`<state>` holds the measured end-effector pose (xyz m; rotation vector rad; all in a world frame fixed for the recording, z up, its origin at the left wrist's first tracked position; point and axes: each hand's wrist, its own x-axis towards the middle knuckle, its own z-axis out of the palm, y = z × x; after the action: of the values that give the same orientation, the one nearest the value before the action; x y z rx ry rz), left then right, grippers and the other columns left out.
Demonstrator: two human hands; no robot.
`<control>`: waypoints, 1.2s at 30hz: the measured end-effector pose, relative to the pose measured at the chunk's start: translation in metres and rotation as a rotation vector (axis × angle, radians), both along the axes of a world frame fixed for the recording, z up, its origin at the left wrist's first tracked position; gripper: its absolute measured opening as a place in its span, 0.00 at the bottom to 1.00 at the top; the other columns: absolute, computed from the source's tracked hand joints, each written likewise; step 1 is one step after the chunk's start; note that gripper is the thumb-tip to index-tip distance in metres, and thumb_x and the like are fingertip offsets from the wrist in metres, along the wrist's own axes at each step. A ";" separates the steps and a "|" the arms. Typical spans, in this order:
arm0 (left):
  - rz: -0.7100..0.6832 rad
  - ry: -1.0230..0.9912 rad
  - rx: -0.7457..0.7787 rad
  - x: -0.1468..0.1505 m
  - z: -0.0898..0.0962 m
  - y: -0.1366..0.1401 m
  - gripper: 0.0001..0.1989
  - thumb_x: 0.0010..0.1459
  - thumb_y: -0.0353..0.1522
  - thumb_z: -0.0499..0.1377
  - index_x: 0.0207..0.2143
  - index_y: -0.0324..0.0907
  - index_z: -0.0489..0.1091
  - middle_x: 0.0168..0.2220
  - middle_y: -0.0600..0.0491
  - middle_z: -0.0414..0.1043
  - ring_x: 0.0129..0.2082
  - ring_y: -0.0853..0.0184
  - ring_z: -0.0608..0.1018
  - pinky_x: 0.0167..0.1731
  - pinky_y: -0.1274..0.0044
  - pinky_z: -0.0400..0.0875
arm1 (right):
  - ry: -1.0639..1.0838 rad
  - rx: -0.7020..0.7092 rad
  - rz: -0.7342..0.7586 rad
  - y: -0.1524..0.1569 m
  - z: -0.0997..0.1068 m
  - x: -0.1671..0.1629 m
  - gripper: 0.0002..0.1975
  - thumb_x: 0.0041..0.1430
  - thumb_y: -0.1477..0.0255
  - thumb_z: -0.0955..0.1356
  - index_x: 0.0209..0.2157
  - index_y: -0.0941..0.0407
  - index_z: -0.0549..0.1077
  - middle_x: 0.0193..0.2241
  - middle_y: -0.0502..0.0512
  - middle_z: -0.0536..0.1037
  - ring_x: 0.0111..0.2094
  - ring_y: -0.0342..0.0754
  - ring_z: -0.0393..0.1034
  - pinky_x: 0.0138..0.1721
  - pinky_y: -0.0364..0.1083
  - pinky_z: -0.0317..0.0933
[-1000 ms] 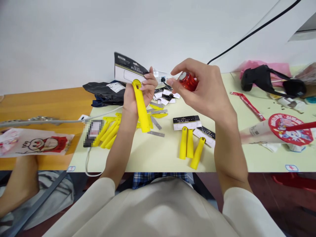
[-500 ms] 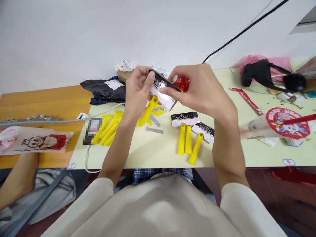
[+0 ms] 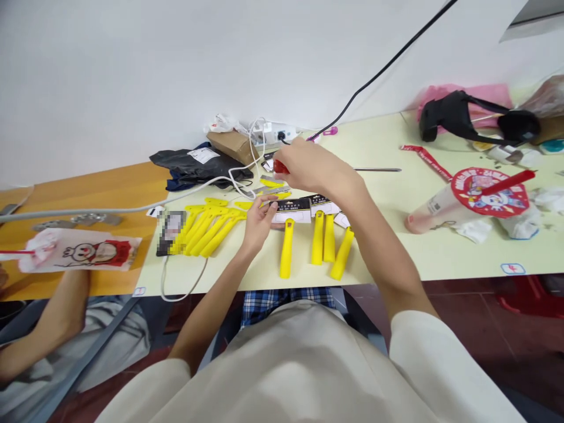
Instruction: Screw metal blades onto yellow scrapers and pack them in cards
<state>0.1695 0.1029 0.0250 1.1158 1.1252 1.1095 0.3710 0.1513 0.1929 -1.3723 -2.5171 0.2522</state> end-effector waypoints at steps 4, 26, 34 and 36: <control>-0.027 0.083 -0.001 0.003 -0.029 0.007 0.29 0.71 0.55 0.65 0.60 0.46 0.69 0.59 0.39 0.81 0.56 0.50 0.87 0.49 0.58 0.90 | 0.124 0.203 -0.038 -0.061 0.015 0.010 0.08 0.74 0.65 0.70 0.40 0.52 0.79 0.24 0.50 0.73 0.26 0.50 0.64 0.34 0.49 0.50; -0.689 0.889 0.844 0.004 -0.041 -0.102 0.40 0.78 0.51 0.57 0.81 0.37 0.58 0.85 0.28 0.35 0.86 0.47 0.39 0.82 0.54 0.56 | -0.103 -0.061 -0.517 -0.233 -0.179 0.065 0.27 0.83 0.58 0.59 0.69 0.55 0.75 0.50 0.67 0.83 0.40 0.64 0.84 0.30 0.54 0.68; -0.735 0.866 0.930 0.041 -0.043 -0.072 0.36 0.80 0.50 0.53 0.77 0.34 0.65 0.85 0.30 0.42 0.86 0.51 0.44 0.84 0.58 0.51 | -0.052 0.034 -0.631 -0.212 -0.191 0.092 0.26 0.80 0.58 0.62 0.65 0.58 0.78 0.48 0.67 0.82 0.38 0.60 0.79 0.31 0.52 0.63; -0.759 0.861 0.932 0.042 -0.043 -0.065 0.37 0.81 0.50 0.52 0.79 0.34 0.62 0.85 0.32 0.44 0.86 0.54 0.46 0.84 0.59 0.51 | -0.060 0.051 -0.659 -0.205 -0.195 0.097 0.25 0.79 0.60 0.63 0.65 0.58 0.79 0.48 0.66 0.82 0.37 0.58 0.78 0.30 0.51 0.60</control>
<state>0.2115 0.0378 -0.0179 2.6458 0.5943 0.4762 0.4682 -0.0539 -0.0023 -2.1009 -1.9450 0.0116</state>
